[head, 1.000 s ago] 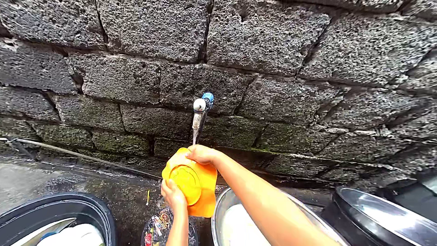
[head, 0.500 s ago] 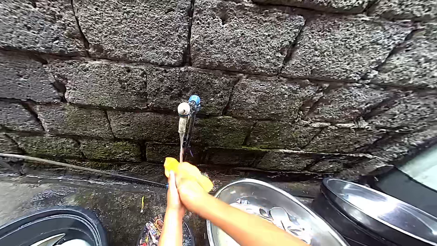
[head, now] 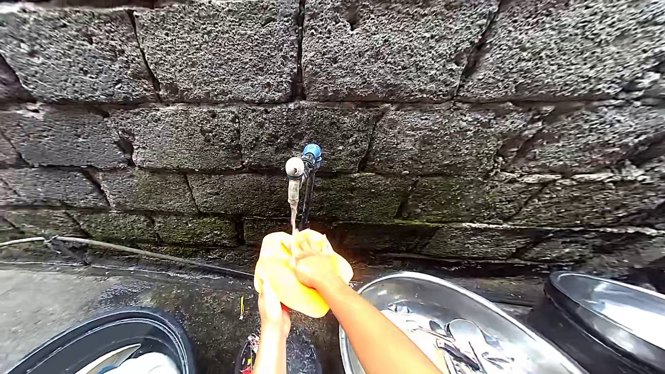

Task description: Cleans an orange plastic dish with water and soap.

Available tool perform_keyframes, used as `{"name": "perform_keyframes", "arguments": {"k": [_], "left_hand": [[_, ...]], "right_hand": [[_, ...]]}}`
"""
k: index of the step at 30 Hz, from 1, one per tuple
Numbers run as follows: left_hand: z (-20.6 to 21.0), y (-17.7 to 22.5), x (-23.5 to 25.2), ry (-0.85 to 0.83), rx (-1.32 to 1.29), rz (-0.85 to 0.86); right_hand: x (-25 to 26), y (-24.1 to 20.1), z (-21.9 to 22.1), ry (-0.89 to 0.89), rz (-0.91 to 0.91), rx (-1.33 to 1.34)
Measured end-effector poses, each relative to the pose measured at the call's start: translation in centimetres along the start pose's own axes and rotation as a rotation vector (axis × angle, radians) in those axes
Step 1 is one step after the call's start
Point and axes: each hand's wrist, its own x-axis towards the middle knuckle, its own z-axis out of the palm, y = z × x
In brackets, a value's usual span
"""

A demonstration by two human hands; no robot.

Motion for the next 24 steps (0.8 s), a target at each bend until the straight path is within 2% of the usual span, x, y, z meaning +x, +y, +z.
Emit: {"name": "perform_keyframes", "arguments": {"k": [2, 4, 5, 8, 11, 15, 17, 19, 22, 24], "left_hand": [[-0.6, -0.5, 0.5, 0.031, -0.031, 0.023], [-1.1, -1.1, 1.0, 0.06, -0.043, 0.017], [-1.3, -1.5, 1.2, 0.082, -0.048, 0.0], [-3.0, -3.8, 2.7, 0.178, -0.024, -0.02], [-3.6, -5.8, 3.7, 0.231, 0.085, -0.006], [-2.6, -7.8, 3.4, 0.128, 0.209, -0.116], [-2.0, -8.3, 3.0, 0.054, 0.215, -0.198], [-1.5, -8.5, 2.9, 0.034, 0.171, -0.255], [-0.5, -7.1, 1.7, -0.036, -0.019, -0.455], [0.0, -6.3, 0.7, -0.043, -0.116, -0.565]], "right_hand": [[-0.1, 0.7, -1.5, 0.074, 0.164, -0.001], [0.1, 0.8, -3.5, 0.026, 0.327, 0.016], [0.1, 0.9, -4.3, 0.015, 0.353, 0.089], [0.3, 0.9, -5.8, -0.027, 0.291, 0.301], [-0.3, -0.7, -7.3, -0.059, 0.172, 0.225], [-1.4, -4.4, -8.2, -0.056, 0.069, -0.013], [-1.1, -5.8, -8.0, -0.043, 0.066, -0.013], [-0.3, -6.2, -7.8, -0.062, 0.051, 0.183], [1.1, -5.2, -7.9, -0.167, -0.009, 0.637], [1.9, -4.2, -7.2, -0.158, -0.007, 0.84]]}}
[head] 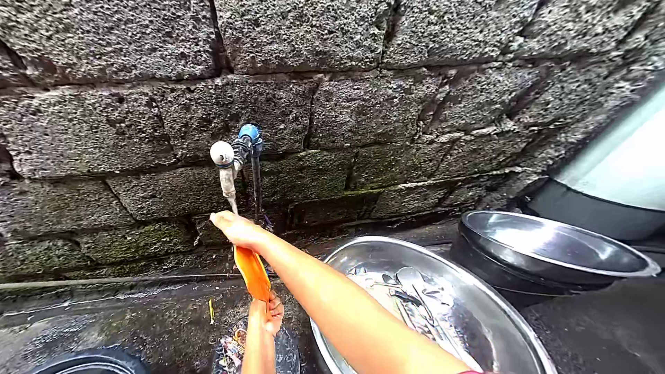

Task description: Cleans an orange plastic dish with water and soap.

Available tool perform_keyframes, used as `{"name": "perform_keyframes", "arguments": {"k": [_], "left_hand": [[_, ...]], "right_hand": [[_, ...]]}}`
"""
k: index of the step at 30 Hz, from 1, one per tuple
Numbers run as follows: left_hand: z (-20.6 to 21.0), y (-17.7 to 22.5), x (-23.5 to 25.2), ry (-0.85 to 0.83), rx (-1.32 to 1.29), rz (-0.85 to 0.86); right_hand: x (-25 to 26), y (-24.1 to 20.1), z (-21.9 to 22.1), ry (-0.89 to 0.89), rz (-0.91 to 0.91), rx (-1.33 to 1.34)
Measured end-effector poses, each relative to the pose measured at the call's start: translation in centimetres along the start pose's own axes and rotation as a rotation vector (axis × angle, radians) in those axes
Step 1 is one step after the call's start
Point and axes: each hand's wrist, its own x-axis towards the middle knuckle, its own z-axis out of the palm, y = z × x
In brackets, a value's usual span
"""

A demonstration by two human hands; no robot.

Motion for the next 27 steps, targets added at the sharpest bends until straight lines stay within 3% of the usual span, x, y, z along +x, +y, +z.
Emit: {"name": "perform_keyframes", "arguments": {"k": [4, 9, 12, 15, 18, 24, 27], "left_hand": [[0.1, -0.6, -0.4, -0.054, -0.06, -0.091], [0.3, -0.3, 0.0, -0.005, -0.085, -0.04], [0.0, 0.0, 0.8, -0.048, -0.161, -0.1], [-0.6, -0.6, 1.7, -0.101, -0.18, -0.161], [-0.9, -1.1, 2.3, -0.124, -0.2, -0.188], [-0.5, -0.9, 2.2, -0.181, -0.276, -0.217], [-0.5, -1.0, 1.7, -0.189, -0.291, -0.208]], "right_hand": [[0.8, 2.2, -0.1, 0.109, 0.068, 0.193], [-0.6, 2.5, 1.4, 0.094, -0.043, 0.084], [-1.1, 3.2, 2.0, 0.104, -0.09, -0.19], [-2.4, -0.4, -0.1, -0.022, 0.054, -0.414], [-3.0, -2.1, -1.4, -0.068, 0.099, -0.436], [-3.6, -3.0, -1.3, -0.422, 0.218, -0.611], [-3.1, -2.8, -1.2, -0.418, 0.247, -0.634]]}}
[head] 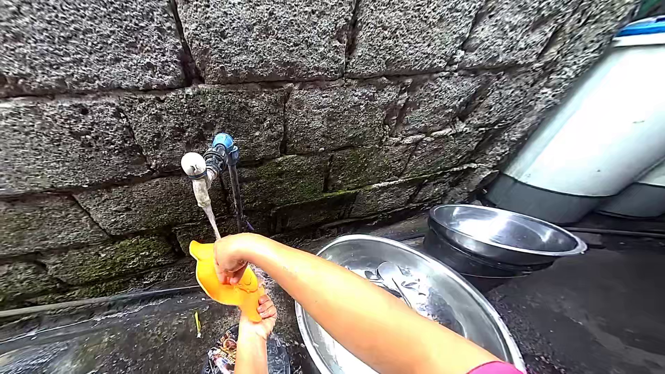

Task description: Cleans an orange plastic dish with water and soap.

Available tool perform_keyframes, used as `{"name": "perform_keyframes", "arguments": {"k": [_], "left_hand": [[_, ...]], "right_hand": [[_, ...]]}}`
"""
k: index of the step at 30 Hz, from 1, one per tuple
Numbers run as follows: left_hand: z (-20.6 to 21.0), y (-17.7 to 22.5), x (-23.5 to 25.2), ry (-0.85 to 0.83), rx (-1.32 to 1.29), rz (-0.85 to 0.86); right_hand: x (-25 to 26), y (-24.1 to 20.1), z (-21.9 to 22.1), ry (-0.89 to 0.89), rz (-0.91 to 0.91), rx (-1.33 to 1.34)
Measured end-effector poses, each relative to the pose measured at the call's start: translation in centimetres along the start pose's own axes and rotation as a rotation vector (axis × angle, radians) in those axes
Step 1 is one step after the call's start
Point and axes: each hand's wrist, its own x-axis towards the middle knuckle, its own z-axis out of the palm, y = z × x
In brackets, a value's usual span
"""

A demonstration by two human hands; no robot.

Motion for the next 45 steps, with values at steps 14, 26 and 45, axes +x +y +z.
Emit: {"name": "perform_keyframes", "arguments": {"k": [14, 26, 45], "left_hand": [[-4.8, 3.4, -0.1, -0.311, 0.168, -0.297], [-7.4, 5.7, -1.3, -0.5, 0.258, -0.464], [-6.8, 6.5, -3.2, -0.716, 0.251, -0.533]], "right_hand": [[1.3, 1.5, -1.8, 0.335, -0.018, 0.151], [-6.2, -0.2, -5.0, 0.668, -0.103, 0.06], [-10.2, -5.7, -7.9, 0.669, -0.159, -0.569]]}}
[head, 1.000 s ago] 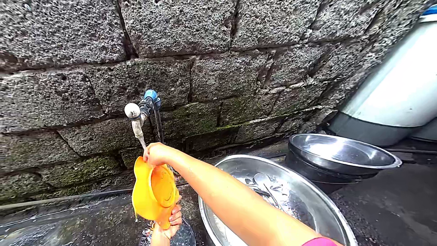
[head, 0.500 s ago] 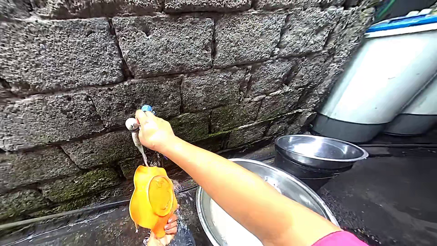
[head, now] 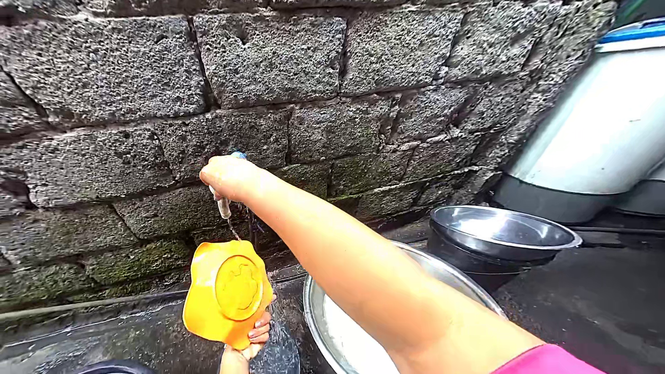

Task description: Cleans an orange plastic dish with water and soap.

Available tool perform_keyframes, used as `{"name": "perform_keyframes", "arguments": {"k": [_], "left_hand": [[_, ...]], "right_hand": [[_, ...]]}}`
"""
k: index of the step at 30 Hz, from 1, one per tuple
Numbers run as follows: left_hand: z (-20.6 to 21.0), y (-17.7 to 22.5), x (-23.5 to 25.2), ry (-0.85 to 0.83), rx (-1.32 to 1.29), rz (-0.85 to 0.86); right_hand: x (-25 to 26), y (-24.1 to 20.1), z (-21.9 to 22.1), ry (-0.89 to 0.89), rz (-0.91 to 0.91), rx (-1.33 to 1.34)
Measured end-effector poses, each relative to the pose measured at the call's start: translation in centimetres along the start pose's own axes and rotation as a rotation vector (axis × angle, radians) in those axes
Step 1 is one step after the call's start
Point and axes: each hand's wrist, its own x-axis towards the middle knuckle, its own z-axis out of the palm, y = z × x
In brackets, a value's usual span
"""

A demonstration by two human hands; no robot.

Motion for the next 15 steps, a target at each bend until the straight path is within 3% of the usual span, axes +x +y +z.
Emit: {"name": "perform_keyframes", "arguments": {"k": [3, 5, 7, 9, 12, 15], "left_hand": [[0.0, 0.2, 0.0, -0.026, 0.025, 0.005], [-0.2, 0.1, -0.1, -0.046, 0.06, 0.01], [-0.2, 0.0, -0.2, -0.053, 0.077, -0.013], [-0.2, -0.2, 0.0, -0.042, 0.098, -0.034], [0.0, -0.7, 0.7, 0.039, 0.122, -0.041], [1.0, -1.7, 2.3, 0.245, 0.107, 0.008]], "right_hand": [[0.2, 0.9, 2.7, 0.216, 0.031, 0.206], [-1.1, 2.3, 6.1, 0.401, 0.103, 0.499], [-3.8, 4.0, 11.2, 0.443, 0.189, 0.683], [-7.7, 5.8, 17.9, 0.282, 0.268, 0.792], [-13.3, 6.8, 26.1, -0.118, 0.416, 1.072], [-17.0, 5.7, 29.7, -0.207, 0.591, 1.523]]}}
